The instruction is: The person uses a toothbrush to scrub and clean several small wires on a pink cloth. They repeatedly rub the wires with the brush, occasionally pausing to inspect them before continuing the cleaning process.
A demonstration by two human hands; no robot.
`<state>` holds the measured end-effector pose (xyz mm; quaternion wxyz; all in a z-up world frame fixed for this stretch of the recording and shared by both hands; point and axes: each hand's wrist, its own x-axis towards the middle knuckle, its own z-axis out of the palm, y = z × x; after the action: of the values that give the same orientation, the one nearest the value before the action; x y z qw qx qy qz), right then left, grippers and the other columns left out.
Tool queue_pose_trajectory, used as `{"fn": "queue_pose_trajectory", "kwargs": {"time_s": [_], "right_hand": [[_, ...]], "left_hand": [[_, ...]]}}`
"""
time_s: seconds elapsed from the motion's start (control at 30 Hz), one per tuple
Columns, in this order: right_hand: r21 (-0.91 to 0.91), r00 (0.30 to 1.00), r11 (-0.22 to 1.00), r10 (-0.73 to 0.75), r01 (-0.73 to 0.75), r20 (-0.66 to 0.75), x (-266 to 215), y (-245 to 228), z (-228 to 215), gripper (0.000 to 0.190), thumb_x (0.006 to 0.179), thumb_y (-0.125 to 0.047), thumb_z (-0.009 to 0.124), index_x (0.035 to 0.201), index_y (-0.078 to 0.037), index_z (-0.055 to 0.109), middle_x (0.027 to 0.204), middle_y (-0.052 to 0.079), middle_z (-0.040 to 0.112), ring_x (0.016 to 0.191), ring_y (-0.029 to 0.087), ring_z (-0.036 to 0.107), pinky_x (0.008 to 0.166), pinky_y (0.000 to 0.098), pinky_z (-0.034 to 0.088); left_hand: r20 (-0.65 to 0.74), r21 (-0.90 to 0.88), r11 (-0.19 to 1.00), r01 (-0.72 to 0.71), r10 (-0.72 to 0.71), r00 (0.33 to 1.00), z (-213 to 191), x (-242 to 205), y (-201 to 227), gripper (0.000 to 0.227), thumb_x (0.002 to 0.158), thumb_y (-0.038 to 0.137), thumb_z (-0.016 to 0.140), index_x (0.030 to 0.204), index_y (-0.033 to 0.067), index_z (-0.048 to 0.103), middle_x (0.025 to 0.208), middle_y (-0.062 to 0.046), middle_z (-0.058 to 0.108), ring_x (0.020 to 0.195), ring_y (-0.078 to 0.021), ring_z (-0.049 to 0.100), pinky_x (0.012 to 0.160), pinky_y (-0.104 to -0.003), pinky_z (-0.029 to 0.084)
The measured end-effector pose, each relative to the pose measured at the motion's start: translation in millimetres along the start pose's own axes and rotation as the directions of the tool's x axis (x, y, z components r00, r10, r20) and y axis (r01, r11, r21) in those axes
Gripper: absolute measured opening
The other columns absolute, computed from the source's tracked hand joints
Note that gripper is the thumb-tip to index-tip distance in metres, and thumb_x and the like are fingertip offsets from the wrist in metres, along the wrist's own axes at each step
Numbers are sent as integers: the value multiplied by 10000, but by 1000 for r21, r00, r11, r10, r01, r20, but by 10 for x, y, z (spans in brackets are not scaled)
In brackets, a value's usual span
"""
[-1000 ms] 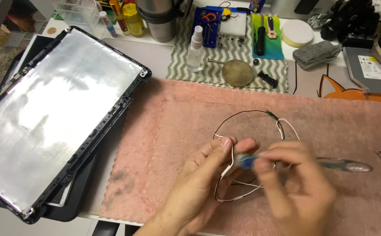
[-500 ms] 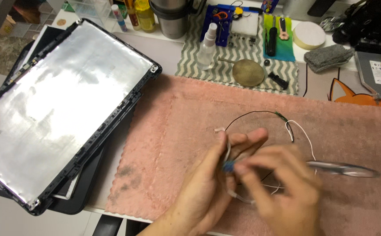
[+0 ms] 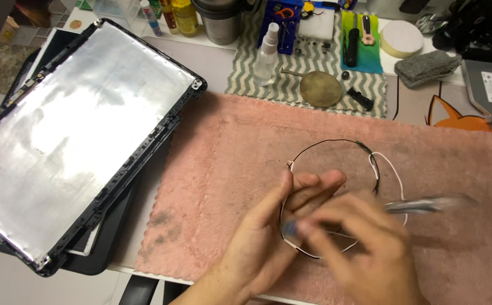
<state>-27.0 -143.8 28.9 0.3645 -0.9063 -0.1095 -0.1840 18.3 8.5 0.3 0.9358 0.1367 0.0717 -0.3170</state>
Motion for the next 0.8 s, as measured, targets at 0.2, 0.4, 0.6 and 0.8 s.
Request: {"fn": "queue_pose_trajectory", "kwargs": {"time_s": [0.2, 0.4, 0.6, 0.8], "right_hand": [[103, 980, 994, 18, -39, 200, 19, 106, -26, 85, 934, -240, 907, 953, -161, 881, 920, -50, 807, 919, 126, 754, 910, 291, 598], [76, 986, 990, -131, 123, 106, 74, 43, 52, 101, 969, -199, 873, 973, -115, 818, 950, 2, 750, 936, 195, 676, 915, 332, 577], [111, 968, 965, 245, -237, -58, 8, 69, -270, 54, 964, -87, 837, 953, -38, 818, 967, 76, 807, 978, 183, 751, 963, 299, 578], [122, 984, 979, 170, -163, -49, 45, 26, -224, 76, 977, -130, 814, 974, -54, 813, 975, 67, 820, 952, 180, 750, 940, 298, 563]], "left_hand": [[-101, 47, 998, 33, -28, 994, -65, 23, 12, 359, 1117, 384, 675, 1213, 57, 788, 1554, -237, 767, 1550, -348, 670, 1354, -454, 470], [-149, 61, 996, 69, -59, 987, -47, 19, -9, 572, 1119, 323, 585, 1574, -16, 652, 1684, -243, 678, 1582, -322, 619, 1339, -417, 446], [96, 417, 901, -119, 86, 992, -112, -34, -7, 732, 1181, 366, 532, 1780, -27, 380, 1585, -218, 709, 1465, -272, 695, 1264, -375, 542], [325, 563, 797, -220, 31, 945, -75, -148, 35, 713, 1214, 289, 496, 1812, 18, 219, 1815, -219, 442, 1672, -348, 483, 1398, -471, 389]]}}
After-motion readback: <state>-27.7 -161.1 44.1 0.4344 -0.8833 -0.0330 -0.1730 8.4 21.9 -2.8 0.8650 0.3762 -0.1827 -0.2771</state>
